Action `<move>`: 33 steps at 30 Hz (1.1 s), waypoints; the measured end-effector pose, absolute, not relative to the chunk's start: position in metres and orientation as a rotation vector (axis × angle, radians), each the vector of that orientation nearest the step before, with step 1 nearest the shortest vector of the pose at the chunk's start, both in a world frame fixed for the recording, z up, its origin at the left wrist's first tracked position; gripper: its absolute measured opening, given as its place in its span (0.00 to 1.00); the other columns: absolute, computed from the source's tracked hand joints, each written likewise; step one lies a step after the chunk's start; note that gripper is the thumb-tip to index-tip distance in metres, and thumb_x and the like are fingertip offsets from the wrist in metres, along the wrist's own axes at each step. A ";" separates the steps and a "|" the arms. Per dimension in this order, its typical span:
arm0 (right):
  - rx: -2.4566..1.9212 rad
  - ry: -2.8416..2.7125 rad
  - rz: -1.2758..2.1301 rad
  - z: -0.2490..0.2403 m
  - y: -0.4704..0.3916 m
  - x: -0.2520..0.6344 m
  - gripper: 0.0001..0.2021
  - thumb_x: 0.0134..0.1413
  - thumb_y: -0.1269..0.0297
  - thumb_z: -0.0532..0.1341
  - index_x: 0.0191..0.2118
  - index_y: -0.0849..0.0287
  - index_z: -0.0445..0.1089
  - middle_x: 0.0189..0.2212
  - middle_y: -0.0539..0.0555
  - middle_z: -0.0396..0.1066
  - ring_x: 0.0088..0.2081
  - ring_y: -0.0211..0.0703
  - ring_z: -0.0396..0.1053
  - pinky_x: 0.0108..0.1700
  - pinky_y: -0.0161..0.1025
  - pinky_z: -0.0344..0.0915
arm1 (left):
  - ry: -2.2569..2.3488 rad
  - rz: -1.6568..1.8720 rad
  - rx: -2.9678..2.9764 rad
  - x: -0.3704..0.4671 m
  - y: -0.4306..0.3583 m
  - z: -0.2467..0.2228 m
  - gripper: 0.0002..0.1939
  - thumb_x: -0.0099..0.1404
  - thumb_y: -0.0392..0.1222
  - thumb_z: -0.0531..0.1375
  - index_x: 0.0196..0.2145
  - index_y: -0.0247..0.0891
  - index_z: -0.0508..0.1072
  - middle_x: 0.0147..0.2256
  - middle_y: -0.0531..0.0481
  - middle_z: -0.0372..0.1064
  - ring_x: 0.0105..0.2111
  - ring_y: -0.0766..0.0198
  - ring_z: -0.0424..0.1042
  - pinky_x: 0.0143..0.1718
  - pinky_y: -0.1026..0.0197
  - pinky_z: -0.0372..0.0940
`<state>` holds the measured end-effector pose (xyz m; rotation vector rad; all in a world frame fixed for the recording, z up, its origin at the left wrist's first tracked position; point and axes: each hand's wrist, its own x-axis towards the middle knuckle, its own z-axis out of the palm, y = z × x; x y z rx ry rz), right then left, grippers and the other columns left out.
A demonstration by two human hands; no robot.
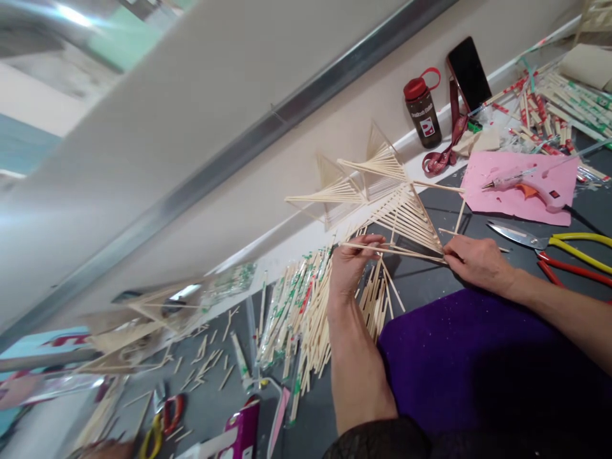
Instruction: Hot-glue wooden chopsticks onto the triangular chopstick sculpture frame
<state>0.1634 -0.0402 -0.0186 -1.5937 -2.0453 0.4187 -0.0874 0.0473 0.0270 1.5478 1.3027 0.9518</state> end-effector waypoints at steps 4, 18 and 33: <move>-1.672 -2.100 0.521 -0.010 -0.041 0.162 0.11 0.63 0.68 0.54 0.41 0.61 0.73 0.40 0.55 0.77 0.40 0.43 0.74 0.37 0.36 0.59 | 1.317 0.945 1.555 -0.088 0.047 0.026 0.14 0.51 0.48 0.69 0.32 0.34 0.80 0.33 0.44 0.79 0.30 0.59 0.77 0.28 0.63 0.69; -1.802 -2.198 0.593 0.014 -0.032 0.183 0.10 0.57 0.64 0.56 0.33 0.56 0.75 0.34 0.51 0.78 0.35 0.42 0.73 0.32 0.36 0.55 | 1.401 0.861 1.579 -0.082 0.050 0.022 0.14 0.55 0.47 0.64 0.36 0.36 0.80 0.30 0.47 0.77 0.26 0.63 0.77 0.24 0.66 0.67; -1.913 -2.613 0.520 0.031 -0.026 0.216 0.10 0.55 0.69 0.57 0.35 0.60 0.77 0.36 0.59 0.77 0.38 0.47 0.72 0.29 0.37 0.54 | 1.416 0.939 1.580 -0.080 0.055 0.024 0.15 0.55 0.46 0.63 0.37 0.36 0.80 0.28 0.48 0.77 0.23 0.64 0.75 0.22 0.67 0.66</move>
